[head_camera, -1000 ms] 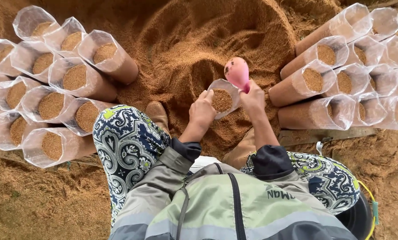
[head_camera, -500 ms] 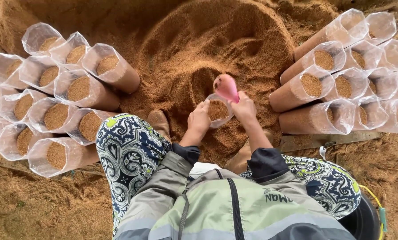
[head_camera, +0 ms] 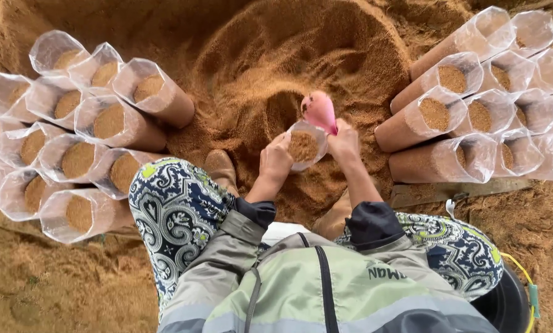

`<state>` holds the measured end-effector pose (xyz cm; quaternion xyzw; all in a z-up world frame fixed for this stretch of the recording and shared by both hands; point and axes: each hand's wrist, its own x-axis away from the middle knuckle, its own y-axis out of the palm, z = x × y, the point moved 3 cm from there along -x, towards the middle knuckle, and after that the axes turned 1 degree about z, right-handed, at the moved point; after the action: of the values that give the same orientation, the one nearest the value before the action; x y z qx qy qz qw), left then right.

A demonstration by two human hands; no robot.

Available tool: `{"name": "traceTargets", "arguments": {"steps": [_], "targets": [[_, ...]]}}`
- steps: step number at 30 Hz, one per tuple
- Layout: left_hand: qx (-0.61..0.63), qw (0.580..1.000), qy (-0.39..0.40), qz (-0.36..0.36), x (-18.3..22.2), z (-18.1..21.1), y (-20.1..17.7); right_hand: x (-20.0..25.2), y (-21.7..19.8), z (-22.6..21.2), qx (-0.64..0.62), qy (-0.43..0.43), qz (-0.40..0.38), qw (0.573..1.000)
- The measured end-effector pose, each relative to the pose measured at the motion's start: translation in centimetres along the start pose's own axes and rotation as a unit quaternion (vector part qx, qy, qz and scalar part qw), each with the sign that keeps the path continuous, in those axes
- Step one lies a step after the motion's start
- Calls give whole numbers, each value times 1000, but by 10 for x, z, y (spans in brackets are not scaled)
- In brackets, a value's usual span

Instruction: Filling clear plastic bags with a granular substrate using a small hand scoop

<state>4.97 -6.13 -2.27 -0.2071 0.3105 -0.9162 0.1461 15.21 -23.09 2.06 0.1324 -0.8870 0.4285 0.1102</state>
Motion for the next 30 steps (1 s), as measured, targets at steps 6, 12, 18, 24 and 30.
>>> {"name": "traceTargets", "arguments": {"steps": [6,12,18,24,30], "targets": [[-52,999,4,-8,27,19,-28,4,-8,-3,14,-11,2,1000],[-30,997,46,45,52,70,-92,42,-43,-63,-95,-77,-2,992],[-68,949,227,208,67,101,-178,83,-2,-121,-223,-182,-137,948],[-156,928,222,255,62,88,-253,77,174,-16,-189,18,-324,927],[-322,942,88,-1,62,65,-249,46,268,118,-218,217,-290,906]]}}
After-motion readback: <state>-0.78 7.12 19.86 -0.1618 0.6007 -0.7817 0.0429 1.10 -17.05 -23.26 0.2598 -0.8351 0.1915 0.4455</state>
